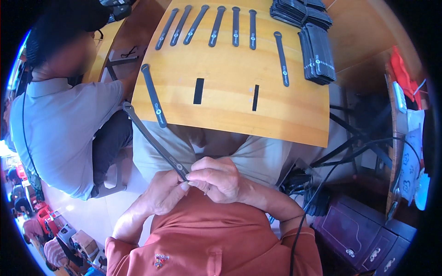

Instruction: Inspecting and preparing black textile straps at a workstation using a small needle tool.

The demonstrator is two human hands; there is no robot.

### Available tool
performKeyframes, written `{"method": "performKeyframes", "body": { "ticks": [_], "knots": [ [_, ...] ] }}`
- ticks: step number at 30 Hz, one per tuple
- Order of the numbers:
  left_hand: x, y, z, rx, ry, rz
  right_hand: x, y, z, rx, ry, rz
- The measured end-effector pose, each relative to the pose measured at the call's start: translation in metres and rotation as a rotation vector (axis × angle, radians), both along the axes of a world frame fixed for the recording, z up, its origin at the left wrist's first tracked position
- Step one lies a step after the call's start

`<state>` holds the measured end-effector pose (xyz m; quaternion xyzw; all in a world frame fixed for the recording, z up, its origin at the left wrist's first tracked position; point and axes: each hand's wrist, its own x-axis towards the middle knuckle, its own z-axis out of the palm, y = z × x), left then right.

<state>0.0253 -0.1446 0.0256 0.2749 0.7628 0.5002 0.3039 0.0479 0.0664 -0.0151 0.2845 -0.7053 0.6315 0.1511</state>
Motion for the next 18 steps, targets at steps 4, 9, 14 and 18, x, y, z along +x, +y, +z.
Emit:
{"method": "performKeyframes", "body": {
  "ticks": [4, 9, 14, 18],
  "knots": [
    [0.006, 0.016, -0.014, 0.24, 0.18, 0.144, 0.001, -0.004, 0.005, -0.038, 0.032, -0.11],
    [0.004, 0.025, -0.01, 0.247, 0.249, 0.131, 0.008, -0.003, 0.008, -0.081, -0.043, -0.153],
    [0.007, 0.028, -0.01, 0.253, 0.37, 0.15, 0.011, -0.002, 0.009, -0.168, -0.114, -0.118],
    [0.007, 0.024, 0.005, 0.251, 0.404, 0.041, 0.013, 0.014, 0.027, -0.045, -0.062, -0.073]
  ]
}}
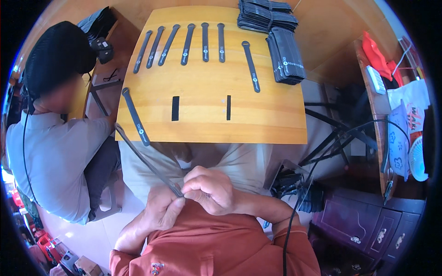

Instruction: Inspecting and preparing black textile straps at a workstation using a small needle tool.

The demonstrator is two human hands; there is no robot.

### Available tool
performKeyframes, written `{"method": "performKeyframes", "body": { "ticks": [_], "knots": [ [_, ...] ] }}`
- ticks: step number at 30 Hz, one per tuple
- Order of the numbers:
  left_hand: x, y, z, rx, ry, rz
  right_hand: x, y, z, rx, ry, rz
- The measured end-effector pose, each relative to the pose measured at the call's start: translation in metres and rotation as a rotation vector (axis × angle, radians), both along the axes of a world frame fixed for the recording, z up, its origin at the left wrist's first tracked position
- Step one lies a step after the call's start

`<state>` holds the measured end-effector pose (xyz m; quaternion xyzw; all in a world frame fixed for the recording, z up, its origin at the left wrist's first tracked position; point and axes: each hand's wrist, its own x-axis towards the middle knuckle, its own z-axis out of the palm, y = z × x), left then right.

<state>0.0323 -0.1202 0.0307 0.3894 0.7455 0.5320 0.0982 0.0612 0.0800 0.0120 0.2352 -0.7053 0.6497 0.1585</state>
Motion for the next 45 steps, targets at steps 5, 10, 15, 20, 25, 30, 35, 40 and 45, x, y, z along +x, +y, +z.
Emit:
{"method": "performKeyframes", "body": {
  "ticks": [5, 10, 15, 20, 25, 30, 35, 40, 45],
  "knots": [
    [0.012, -0.012, 0.032, 0.043, -0.041, -0.361, -0.018, 0.107, 0.017, -0.234, -0.107, -0.745],
    [0.011, -0.019, 0.029, 0.03, -0.066, -0.437, 0.001, 0.217, 0.041, -0.19, 0.196, -1.145],
    [0.019, -0.019, 0.023, 0.046, -0.079, -0.476, 0.02, 0.269, 0.058, -0.28, 0.1, -1.355],
    [0.017, -0.039, 0.017, -0.011, -0.151, -0.367, 0.058, 0.319, 0.048, 0.197, 0.173, -1.655],
    [0.016, -0.028, 0.019, 0.057, -0.15, -0.293, 0.055, 0.264, 0.026, 0.587, 0.322, -1.499],
    [0.018, -0.033, 0.008, 0.067, -0.177, -0.283, 0.074, 0.219, -0.008, 0.835, 0.297, -1.333],
    [0.018, -0.031, 0.006, 0.054, -0.231, -0.249, 0.081, 0.202, -0.049, 0.993, 0.201, -1.163],
    [0.019, -0.029, 0.004, 0.085, -0.231, -0.246, 0.086, 0.203, -0.058, 1.078, 0.181, -1.14],
    [0.019, -0.032, -0.002, 0.066, -0.24, -0.243, 0.097, 0.211, -0.06, 1.121, 0.117, -1.13]
  ]
}}
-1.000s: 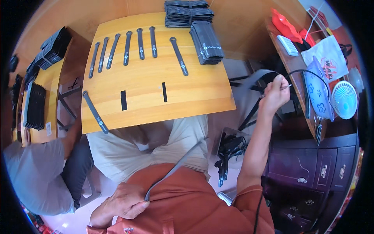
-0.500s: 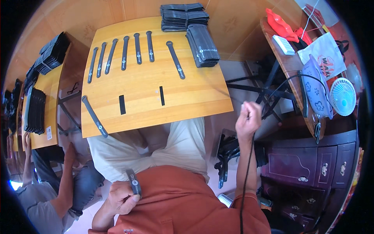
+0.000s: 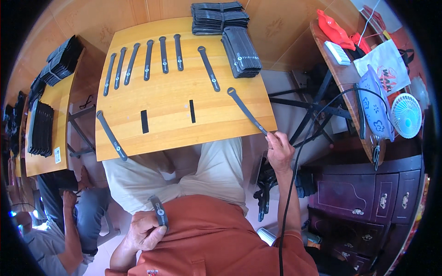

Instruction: Inspecting and preparing black textile straps at a workstation using a small needle tool.

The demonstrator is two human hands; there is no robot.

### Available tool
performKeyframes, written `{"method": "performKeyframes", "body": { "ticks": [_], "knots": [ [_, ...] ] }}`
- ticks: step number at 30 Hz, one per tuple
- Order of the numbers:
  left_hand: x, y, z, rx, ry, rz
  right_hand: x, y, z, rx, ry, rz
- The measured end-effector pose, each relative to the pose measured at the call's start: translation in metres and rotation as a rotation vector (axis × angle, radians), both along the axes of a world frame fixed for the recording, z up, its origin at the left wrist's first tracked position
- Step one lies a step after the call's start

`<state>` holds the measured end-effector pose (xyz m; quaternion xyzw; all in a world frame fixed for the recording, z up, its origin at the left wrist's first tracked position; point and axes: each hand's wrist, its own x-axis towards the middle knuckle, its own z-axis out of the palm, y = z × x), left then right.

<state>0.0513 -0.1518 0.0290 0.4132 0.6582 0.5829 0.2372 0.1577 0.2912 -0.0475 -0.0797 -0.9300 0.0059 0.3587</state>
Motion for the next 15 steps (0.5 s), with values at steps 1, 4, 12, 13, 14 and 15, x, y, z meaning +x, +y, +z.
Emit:
{"method": "performKeyframes", "body": {
  "ticks": [1, 4, 12, 13, 14, 15],
  "knots": [
    [0.0, 0.0, -0.002, -0.004, 0.009, -0.002, 0.002, 0.001, 0.0, -0.008, -0.031, -0.02],
    [0.0, 0.003, -0.001, -0.009, -0.013, 0.012, 0.001, 0.003, 0.001, -0.054, -0.028, -0.032],
    [-0.002, 0.008, -0.002, -0.013, -0.033, 0.006, -0.003, -0.027, 0.032, -0.304, -0.156, -0.168],
    [-0.002, 0.008, -0.002, -0.011, -0.041, -0.002, -0.004, -0.03, 0.036, -0.424, -0.185, -0.234],
    [-0.002, 0.009, -0.003, -0.011, -0.041, -0.005, -0.005, -0.028, 0.037, -0.424, -0.183, -0.237],
    [-0.002, 0.009, -0.003, -0.015, -0.037, -0.009, -0.009, -0.025, 0.04, -0.453, -0.174, -0.194]
  ]
}}
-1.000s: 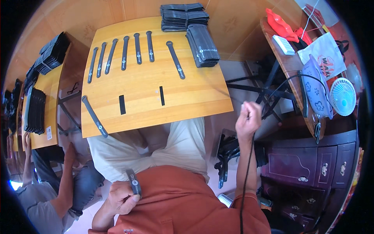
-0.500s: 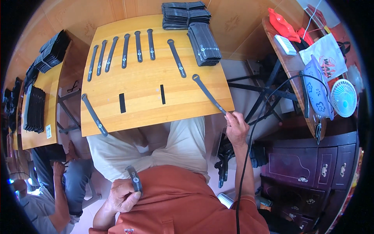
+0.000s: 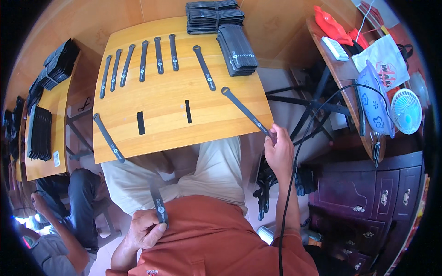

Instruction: Inspecting and preparing black textile straps at a workstation using a small needle tool.

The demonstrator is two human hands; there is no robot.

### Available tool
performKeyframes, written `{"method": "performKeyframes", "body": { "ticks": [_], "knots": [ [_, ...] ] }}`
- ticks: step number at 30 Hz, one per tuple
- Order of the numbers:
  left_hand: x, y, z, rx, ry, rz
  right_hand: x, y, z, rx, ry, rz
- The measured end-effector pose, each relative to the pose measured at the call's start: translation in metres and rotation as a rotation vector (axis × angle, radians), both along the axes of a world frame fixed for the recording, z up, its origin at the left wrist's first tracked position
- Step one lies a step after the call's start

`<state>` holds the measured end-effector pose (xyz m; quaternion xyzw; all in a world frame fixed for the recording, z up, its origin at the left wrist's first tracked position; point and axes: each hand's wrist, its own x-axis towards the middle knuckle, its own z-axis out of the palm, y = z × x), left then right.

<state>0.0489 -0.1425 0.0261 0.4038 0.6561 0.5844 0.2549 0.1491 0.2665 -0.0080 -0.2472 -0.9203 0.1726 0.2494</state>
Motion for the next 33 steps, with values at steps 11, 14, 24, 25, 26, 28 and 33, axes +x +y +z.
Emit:
{"method": "performKeyframes", "body": {
  "ticks": [11, 14, 24, 25, 26, 28, 33],
  "knots": [
    [0.001, 0.002, 0.005, -0.018, -0.029, -0.013, -0.089, 0.035, 0.014, 0.107, -0.218, 0.056],
    [0.003, -0.001, 0.001, -0.033, -0.039, 0.001, -0.114, 0.053, -0.01, 0.091, -0.187, 0.117],
    [-0.001, -0.002, -0.001, -0.025, -0.04, 0.04, -0.134, 0.048, -0.008, 0.172, -0.097, 0.193],
    [-0.002, -0.002, -0.001, -0.032, -0.031, 0.039, -0.129, 0.038, -0.003, 0.2, -0.061, 0.219],
    [-0.004, 0.0, 0.0, -0.038, -0.036, 0.049, -0.122, 0.027, 0.003, 0.227, -0.025, 0.245],
    [-0.006, 0.005, 0.003, -0.061, -0.001, 0.082, -0.105, -0.019, 0.017, 0.047, 0.063, 0.385],
    [-0.012, 0.024, 0.003, -0.087, -0.1, 0.084, -0.076, -0.137, 0.039, -0.248, 0.146, 1.009]
  ]
}}
